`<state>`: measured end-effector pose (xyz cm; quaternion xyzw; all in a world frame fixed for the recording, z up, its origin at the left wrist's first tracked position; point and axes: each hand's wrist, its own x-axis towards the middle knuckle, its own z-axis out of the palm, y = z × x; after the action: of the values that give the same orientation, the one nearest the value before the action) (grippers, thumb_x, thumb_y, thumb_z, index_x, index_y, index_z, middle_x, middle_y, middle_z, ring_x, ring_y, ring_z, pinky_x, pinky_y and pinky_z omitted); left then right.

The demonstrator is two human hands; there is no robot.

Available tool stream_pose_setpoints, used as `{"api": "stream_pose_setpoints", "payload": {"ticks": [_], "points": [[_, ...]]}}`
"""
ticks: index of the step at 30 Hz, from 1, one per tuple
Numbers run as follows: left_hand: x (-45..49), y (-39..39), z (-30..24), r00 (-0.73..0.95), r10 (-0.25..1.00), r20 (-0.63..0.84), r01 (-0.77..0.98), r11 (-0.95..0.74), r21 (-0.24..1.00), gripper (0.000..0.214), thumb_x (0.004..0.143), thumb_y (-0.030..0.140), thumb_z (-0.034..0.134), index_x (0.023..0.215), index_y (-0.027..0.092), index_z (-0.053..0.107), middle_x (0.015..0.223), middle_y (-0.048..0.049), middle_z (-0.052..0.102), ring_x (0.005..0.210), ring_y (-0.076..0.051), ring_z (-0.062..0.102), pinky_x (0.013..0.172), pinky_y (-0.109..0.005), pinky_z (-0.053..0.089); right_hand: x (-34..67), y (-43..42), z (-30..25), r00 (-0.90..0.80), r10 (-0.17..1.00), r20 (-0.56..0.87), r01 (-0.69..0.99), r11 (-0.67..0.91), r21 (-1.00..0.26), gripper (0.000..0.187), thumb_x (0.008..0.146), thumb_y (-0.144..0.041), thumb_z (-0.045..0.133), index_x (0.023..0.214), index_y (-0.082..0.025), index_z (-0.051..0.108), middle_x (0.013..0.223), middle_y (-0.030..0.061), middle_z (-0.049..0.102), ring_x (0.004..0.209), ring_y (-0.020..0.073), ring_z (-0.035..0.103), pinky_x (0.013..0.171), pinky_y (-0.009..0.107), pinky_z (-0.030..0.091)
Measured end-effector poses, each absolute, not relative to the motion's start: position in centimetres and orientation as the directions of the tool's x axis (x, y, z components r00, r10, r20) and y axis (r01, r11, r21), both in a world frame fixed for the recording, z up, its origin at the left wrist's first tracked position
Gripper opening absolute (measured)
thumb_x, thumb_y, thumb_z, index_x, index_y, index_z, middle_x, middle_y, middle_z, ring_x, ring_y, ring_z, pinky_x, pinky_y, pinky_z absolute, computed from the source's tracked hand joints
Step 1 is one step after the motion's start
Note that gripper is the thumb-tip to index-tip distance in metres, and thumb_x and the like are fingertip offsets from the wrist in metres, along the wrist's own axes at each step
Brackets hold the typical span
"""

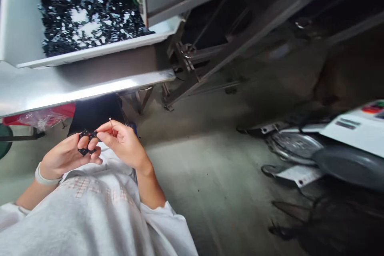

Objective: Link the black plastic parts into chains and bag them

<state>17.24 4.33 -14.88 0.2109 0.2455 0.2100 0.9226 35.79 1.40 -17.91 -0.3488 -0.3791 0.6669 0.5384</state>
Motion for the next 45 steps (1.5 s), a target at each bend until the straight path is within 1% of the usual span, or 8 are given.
{"api": "stream_pose_setpoints", "payload": {"ticks": [4, 10, 15, 20, 29, 32, 36, 45], "points": [[16.9, 4.5, -14.6, 0.778, 0.532, -0.335, -0.378, 0.821, 0.428, 0.026, 0.090, 0.037, 0.074, 0.077, 0.014, 0.072, 0.090, -0.0046, 0.066, 0.086, -0.018, 0.070, 0.083, -0.034, 0.062, 34.8, 3.1, -16.5, -0.262, 0.962, -0.071, -0.425, -0.182, -0.887, 0.035, 0.085, -0.053, 0.076, 0.081, -0.022, 0.059, 0.070, -0.0024, 0.063, 0.060, 0.0123, 0.062, 0.059, 0.027, 0.053], [15.8, 5.0, -14.9, 0.748, 0.599, -0.284, -0.511, 0.794, 0.329, 0.027, 0.093, 0.037, 0.070, 0.078, 0.015, 0.072, 0.092, -0.0037, 0.066, 0.087, -0.017, 0.070, 0.085, -0.035, 0.063, 34.4, 5.5, -15.6, -0.200, 0.980, -0.021, -0.198, -0.062, -0.978, 0.035, 0.092, -0.052, 0.068, 0.077, -0.021, 0.068, 0.069, -0.0020, 0.058, 0.062, 0.0102, 0.052, 0.060, 0.025, 0.046], [15.4, 5.9, -15.0, 0.734, 0.633, -0.248, -0.582, 0.773, 0.252, 0.026, 0.094, 0.037, 0.068, 0.080, 0.016, 0.074, 0.093, -0.0029, 0.068, 0.089, -0.017, 0.073, 0.086, -0.034, 0.064, 33.4, 6.8, -15.5, -0.194, 0.980, -0.049, -0.212, -0.091, -0.973, 0.028, 0.090, -0.049, 0.072, 0.083, -0.022, 0.072, 0.068, -0.0023, 0.057, 0.061, 0.0106, 0.050, 0.058, 0.026, 0.046], [15.2, 6.7, -14.7, 0.756, 0.624, -0.197, -0.599, 0.781, 0.174, 0.025, 0.095, 0.036, 0.068, 0.082, 0.016, 0.076, 0.096, -0.0039, 0.072, 0.090, -0.018, 0.075, 0.087, -0.034, 0.064, 32.5, 7.1, -14.7, -0.168, 0.973, -0.158, -0.277, -0.201, -0.940, 0.026, 0.090, -0.047, 0.073, 0.082, -0.023, 0.067, 0.071, -0.0014, 0.055, 0.067, 0.0137, 0.057, 0.052, 0.024, 0.048], [15.3, 8.0, -13.9, 0.765, 0.608, -0.215, -0.583, 0.794, 0.172, 0.022, 0.090, 0.036, 0.075, 0.084, 0.015, 0.076, 0.099, -0.0046, 0.071, 0.091, -0.018, 0.074, 0.085, -0.031, 0.061, 31.9, 8.7, -13.4, -0.289, 0.946, -0.149, -0.421, -0.265, -0.867, 0.017, 0.091, -0.033, 0.074, 0.084, -0.022, 0.062, 0.060, -0.0057, 0.062, 0.040, 0.0070, 0.053, 0.036, 0.018, 0.045], [15.3, 8.1, -13.8, 0.764, 0.602, -0.233, -0.577, 0.799, 0.171, 0.024, 0.089, 0.038, 0.076, 0.083, 0.015, 0.075, 0.098, -0.0042, 0.070, 0.089, -0.018, 0.073, 0.084, -0.030, 0.061, 32.0, 8.9, -13.3, -0.284, 0.950, -0.130, -0.398, -0.240, -0.885, 0.013, 0.093, -0.028, 0.070, 0.083, -0.023, 0.063, 0.062, -0.0049, 0.065, 0.042, 0.0092, 0.058, 0.036, 0.019, 0.047], [15.2, 8.0, -13.8, 0.761, 0.599, -0.251, -0.573, 0.801, 0.172, 0.023, 0.087, 0.036, 0.078, 0.082, 0.014, 0.073, 0.096, -0.0034, 0.068, 0.089, -0.019, 0.073, 0.083, -0.031, 0.060, 32.3, 8.9, -13.4, -0.235, 0.968, -0.086, -0.306, -0.158, -0.939, 0.015, 0.093, -0.030, 0.068, 0.082, -0.022, 0.065, 0.058, -0.0047, 0.059, 0.047, 0.0093, 0.054, 0.038, 0.019, 0.044], [15.2, 7.7, -13.6, 0.774, 0.597, -0.213, -0.575, 0.803, 0.159, 0.023, 0.092, 0.037, 0.072, 0.084, 0.015, 0.074, 0.098, -0.0029, 0.069, 0.090, -0.018, 0.073, 0.083, -0.032, 0.061, 32.4, 8.5, -12.9, -0.221, 0.954, -0.203, -0.247, -0.256, -0.934, 0.025, 0.091, -0.045, 0.071, 0.081, -0.024, 0.062, 0.057, -0.0031, 0.052, 0.055, 0.0140, 0.054, 0.043, 0.025, 0.046]]}}
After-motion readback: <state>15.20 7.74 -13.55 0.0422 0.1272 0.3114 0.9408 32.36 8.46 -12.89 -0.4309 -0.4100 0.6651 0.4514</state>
